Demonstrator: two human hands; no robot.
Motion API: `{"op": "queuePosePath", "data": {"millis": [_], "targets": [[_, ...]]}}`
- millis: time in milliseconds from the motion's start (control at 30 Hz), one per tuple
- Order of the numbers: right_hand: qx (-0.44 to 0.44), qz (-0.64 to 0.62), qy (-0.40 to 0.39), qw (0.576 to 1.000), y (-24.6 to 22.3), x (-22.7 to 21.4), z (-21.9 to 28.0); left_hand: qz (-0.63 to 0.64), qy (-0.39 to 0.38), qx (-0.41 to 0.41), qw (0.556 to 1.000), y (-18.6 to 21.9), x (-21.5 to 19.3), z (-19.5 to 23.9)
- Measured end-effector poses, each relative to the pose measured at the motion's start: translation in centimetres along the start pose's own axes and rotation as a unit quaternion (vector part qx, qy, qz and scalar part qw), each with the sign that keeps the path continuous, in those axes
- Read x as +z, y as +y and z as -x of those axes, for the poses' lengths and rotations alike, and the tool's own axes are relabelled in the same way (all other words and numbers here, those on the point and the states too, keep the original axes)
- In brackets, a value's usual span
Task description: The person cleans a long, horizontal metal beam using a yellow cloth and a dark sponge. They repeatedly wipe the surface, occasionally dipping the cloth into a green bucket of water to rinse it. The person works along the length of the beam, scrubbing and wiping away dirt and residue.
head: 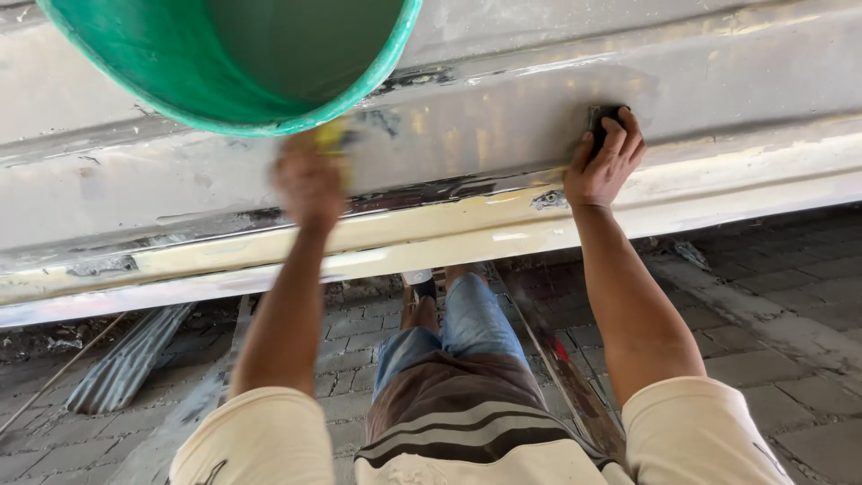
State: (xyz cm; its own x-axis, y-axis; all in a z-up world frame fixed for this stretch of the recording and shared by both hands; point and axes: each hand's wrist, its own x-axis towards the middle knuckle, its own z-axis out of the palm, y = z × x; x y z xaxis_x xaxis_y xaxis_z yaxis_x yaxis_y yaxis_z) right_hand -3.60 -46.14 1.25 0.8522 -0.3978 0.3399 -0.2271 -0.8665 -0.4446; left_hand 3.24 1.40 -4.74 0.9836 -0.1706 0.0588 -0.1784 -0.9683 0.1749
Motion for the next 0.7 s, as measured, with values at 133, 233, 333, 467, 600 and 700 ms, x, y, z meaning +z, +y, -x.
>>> {"op": "queuePosePath", "data": {"millis": [133,233,333,467,600,700], "targets": [[0.010,0.014,-0.014,1.000,-0.5,0.1,0.6,0.004,0.051,-0.241,0.969,-3.2,-6.4,0.5],[0.009,0.027,-0.002,1.000,-0.5,0.0,0.1,0.038,0.112,-0.294,0.949,2.0,-0.9,-1.4],[0.012,0.029,-0.012,0.999,-0.6,0.2,0.3,0.122,0.126,-0.221,0.959,13.2,0.4,-3.7],[0.007,0.039,-0.014,0.999,-0.1,-0.1,0.1,0.183,0.083,-0.014,0.980,23.3,-1.6,-4.5],[-0.006,0.051,-0.022,0.998,0.1,-0.2,0.1,0.142,0.041,0.234,0.961,24.6,-3.0,-3.0],[0.003,0.059,-0.041,0.997,0.5,0.2,0.1,0.143,-0.032,0.214,0.966,18.8,-3.9,-2.3]]}}
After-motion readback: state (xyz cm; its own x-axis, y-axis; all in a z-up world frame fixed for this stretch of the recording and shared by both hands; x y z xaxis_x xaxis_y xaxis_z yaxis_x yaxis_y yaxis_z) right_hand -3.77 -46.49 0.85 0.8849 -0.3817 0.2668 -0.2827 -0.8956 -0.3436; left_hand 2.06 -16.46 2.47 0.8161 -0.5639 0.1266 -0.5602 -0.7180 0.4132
